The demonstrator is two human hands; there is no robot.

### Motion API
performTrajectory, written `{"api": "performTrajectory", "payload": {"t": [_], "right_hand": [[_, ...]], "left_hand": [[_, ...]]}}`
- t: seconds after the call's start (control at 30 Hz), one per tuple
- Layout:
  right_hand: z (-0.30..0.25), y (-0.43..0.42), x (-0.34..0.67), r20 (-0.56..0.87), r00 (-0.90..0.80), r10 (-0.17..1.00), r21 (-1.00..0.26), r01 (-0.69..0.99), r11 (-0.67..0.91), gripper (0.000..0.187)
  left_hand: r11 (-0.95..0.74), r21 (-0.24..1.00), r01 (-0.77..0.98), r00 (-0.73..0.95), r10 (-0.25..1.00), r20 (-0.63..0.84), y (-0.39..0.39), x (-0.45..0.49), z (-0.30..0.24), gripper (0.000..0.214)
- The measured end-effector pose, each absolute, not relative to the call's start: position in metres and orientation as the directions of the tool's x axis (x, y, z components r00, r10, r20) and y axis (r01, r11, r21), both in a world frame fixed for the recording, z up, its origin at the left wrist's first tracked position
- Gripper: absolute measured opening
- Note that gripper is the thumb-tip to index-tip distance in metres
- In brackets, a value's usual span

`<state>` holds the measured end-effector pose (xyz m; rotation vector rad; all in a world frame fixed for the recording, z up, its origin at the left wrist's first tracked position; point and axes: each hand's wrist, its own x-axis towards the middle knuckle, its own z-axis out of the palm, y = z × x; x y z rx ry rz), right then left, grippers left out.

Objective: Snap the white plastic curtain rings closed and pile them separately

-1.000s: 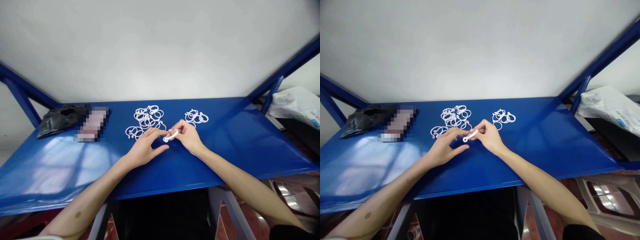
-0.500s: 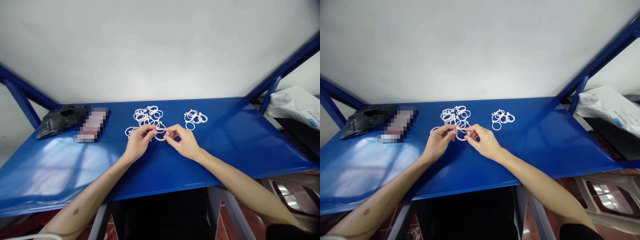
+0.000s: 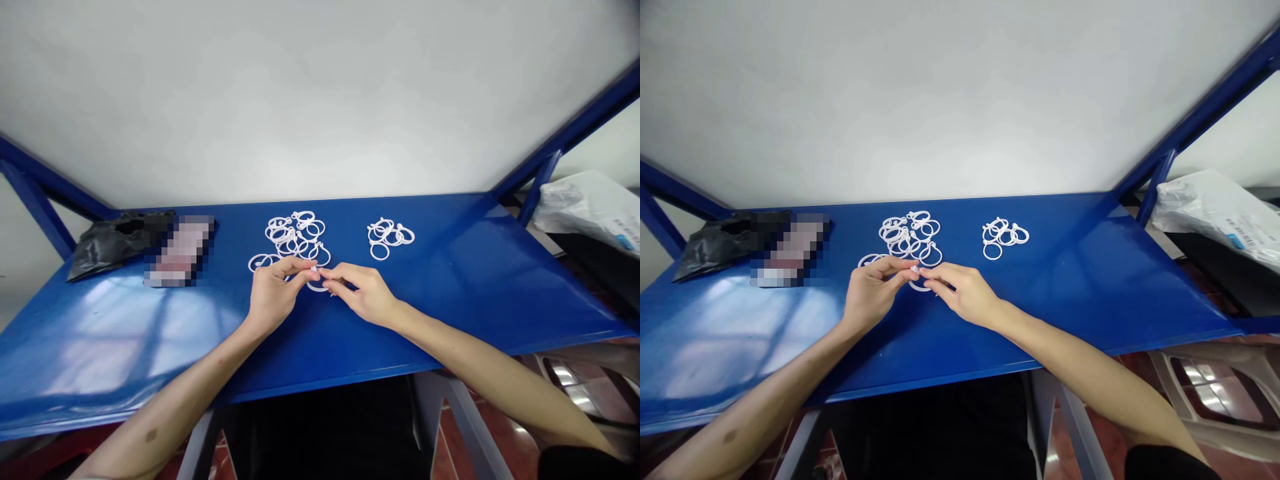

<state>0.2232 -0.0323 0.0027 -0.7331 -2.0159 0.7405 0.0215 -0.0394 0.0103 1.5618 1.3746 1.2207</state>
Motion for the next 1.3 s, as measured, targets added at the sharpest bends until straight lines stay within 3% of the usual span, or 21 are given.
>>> {"api": "performTrajectory", "payload": {"t": [0.17,0.33,0.53,0.67,0.73,0.8,0.87,0.93,1.03,1.17,1.3], "right_hand": [[0.005,-0.025,0.224,0.564,-0.486,0.668,-0.634,0.264,0.727,0.018],[0.015,-0.007,0.235,0.622,-0.401,0.673,-0.489,0.472,0.733,0.019],[0.018,0.02,0.274,0.506,-0.184,0.843,-0.334,0.859,0.389,0.017],[0.019,0.033,0.299,0.459,-0.117,0.881,-0.156,0.965,0.209,0.026],[0.021,0.034,0.303,0.507,-0.084,0.858,-0.141,0.974,0.18,0.032],[0.025,0.032,0.299,0.556,-0.082,0.827,-0.21,0.949,0.235,0.032],[0.027,0.024,0.286,0.546,-0.126,0.828,-0.362,0.856,0.369,0.027],[0.027,0.012,0.267,0.47,-0.208,0.858,-0.558,0.682,0.472,0.024],[0.021,-0.006,0.24,0.323,-0.305,0.896,-0.779,0.452,0.435,0.024],[0.01,-0.018,0.225,0.304,-0.331,0.893,-0.85,0.33,0.411,0.024],[0.008,-0.017,0.228,0.334,-0.325,0.885,-0.842,0.32,0.435,0.026]], "left_hand": [[-0.363,0.8,0.478,0.098,0.927,0.362,-0.036,0.019,0.012,0.014],[-0.564,0.501,0.656,0.307,0.806,0.505,-0.025,0.016,0.005,0.029],[-0.571,0.135,0.81,0.449,0.751,0.483,-0.014,0.015,-0.009,0.022],[-0.583,0.078,0.808,0.469,0.719,0.513,-0.011,0.015,-0.01,0.014],[-0.604,0.09,0.792,0.468,0.695,0.547,-0.014,0.015,-0.006,0.013],[-0.622,0.113,0.775,0.453,0.671,0.587,-0.017,0.015,-0.002,0.012],[-0.639,0.125,0.759,0.439,0.644,0.627,-0.021,0.015,0.002,0.011],[-0.659,0.116,0.743,0.439,0.612,0.658,-0.024,0.016,0.004,0.01],[-0.683,0.077,0.727,0.459,0.566,0.685,-0.028,0.017,0.005,0.009],[-0.716,0.071,0.694,0.476,0.531,0.701,-0.03,0.019,0.005,0.007],[-0.657,0.259,0.708,0.321,0.627,0.71,-0.031,0.02,0.007,0.018]]}}
